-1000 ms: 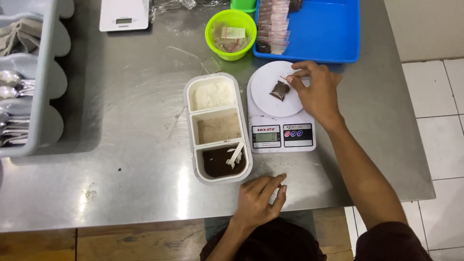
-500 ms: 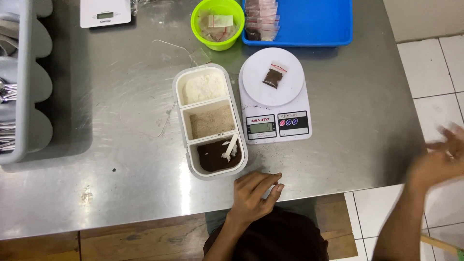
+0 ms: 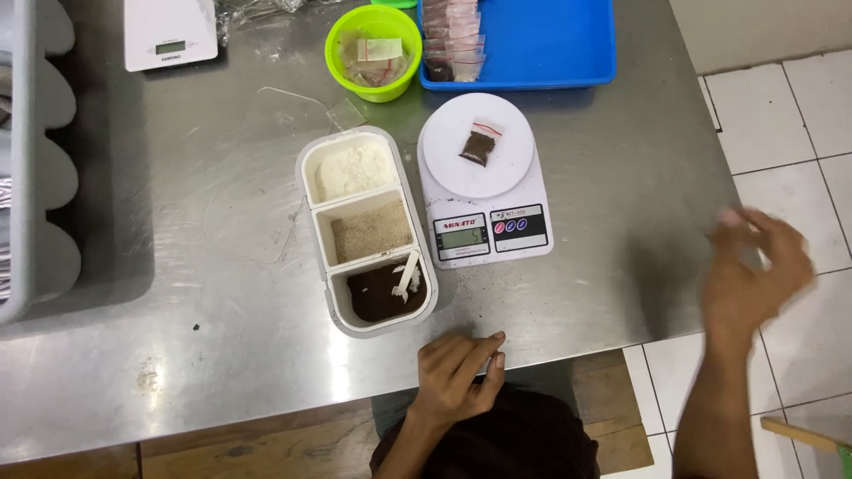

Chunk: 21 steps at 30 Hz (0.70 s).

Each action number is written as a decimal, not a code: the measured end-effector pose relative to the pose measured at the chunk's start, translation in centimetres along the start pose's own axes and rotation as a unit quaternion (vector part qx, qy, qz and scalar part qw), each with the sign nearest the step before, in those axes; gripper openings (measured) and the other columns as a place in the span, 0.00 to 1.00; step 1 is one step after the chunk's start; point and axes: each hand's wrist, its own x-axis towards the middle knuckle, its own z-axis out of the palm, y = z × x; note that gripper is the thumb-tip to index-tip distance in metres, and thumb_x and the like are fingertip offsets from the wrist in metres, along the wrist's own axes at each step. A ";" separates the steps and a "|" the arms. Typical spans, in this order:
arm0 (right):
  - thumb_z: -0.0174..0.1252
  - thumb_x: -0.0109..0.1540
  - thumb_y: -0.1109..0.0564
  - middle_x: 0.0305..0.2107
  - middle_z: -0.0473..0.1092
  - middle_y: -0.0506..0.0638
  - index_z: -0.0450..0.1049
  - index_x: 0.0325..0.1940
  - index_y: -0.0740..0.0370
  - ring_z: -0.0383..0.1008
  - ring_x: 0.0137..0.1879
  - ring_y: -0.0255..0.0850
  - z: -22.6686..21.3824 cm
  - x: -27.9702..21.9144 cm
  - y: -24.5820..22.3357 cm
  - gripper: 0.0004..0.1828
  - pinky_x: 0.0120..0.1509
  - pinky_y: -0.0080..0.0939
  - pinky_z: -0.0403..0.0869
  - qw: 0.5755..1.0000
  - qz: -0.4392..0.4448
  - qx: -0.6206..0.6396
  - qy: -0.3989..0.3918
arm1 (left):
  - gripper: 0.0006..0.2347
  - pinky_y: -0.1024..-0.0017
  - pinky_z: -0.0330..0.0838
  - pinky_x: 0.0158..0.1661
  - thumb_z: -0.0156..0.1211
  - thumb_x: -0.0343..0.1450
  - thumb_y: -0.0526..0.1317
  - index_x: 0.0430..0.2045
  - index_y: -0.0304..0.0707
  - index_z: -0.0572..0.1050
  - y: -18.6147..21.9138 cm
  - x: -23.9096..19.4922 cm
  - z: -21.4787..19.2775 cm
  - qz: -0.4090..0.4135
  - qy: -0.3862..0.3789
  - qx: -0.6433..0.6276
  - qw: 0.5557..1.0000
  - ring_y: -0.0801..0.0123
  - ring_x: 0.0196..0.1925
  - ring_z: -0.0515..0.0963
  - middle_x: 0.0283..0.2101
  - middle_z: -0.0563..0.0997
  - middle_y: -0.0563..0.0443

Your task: The person scoops a dark brown powder from a compartmentalized container into small plastic bags using a white plastic spoon. They weigh the filled bags on a digital scale and place them into a blue tray. The person repeats this process for multiple bags.

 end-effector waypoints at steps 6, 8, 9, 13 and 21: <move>0.65 0.72 0.48 0.41 0.78 0.55 0.83 0.47 0.65 0.76 0.53 0.48 9.4 6.8 -8.6 0.16 0.61 0.47 0.71 0.981 -0.075 0.067 -0.164 | 0.06 0.75 0.69 0.20 0.57 0.72 0.33 0.36 0.29 0.80 0.2 -1.6 -0.5 -0.010 -0.003 0.024 1.000 0.70 0.20 0.75 0.23 0.77 0.51; 0.65 0.70 0.50 0.47 0.77 0.55 0.81 0.47 0.62 0.74 0.57 0.49 12.4 7.9 -8.8 0.13 0.65 0.51 0.66 0.973 -0.068 0.069 -0.208 | 0.06 0.74 0.71 0.21 0.58 0.72 0.33 0.36 0.29 0.80 0.0 -1.6 -0.3 -0.002 0.002 0.031 1.000 0.70 0.21 0.75 0.23 0.78 0.50; 0.66 0.67 0.51 0.52 0.77 0.55 0.80 0.46 0.60 0.72 0.61 0.50 13.9 8.3 -9.0 0.10 0.69 0.55 0.60 0.963 -0.058 0.069 -0.252 | 0.07 0.74 0.72 0.22 0.58 0.72 0.34 0.37 0.29 0.80 -0.1 -1.7 -0.3 0.004 0.006 0.036 0.999 0.70 0.21 0.76 0.24 0.79 0.50; 0.61 0.63 0.34 0.66 0.67 0.48 0.82 0.46 0.45 0.55 0.72 0.57 16.8 9.1 -10.9 0.19 0.65 0.76 0.45 0.945 0.035 0.009 -0.324 | 0.06 0.72 0.71 0.22 0.58 0.72 0.33 0.37 0.28 0.79 0.0 -1.3 -0.3 0.009 -0.026 0.030 0.999 0.68 0.21 0.75 0.24 0.79 0.48; 0.68 0.58 0.32 0.73 0.55 0.45 0.80 0.34 0.45 0.40 0.73 0.60 18.8 9.1 -12.9 0.18 0.64 0.73 0.49 0.932 0.047 -0.014 -0.360 | 0.07 0.73 0.71 0.25 0.57 0.72 0.35 0.36 0.30 0.81 0.0 -1.4 -0.3 0.023 -0.032 0.069 0.997 0.70 0.20 0.72 0.22 0.76 0.52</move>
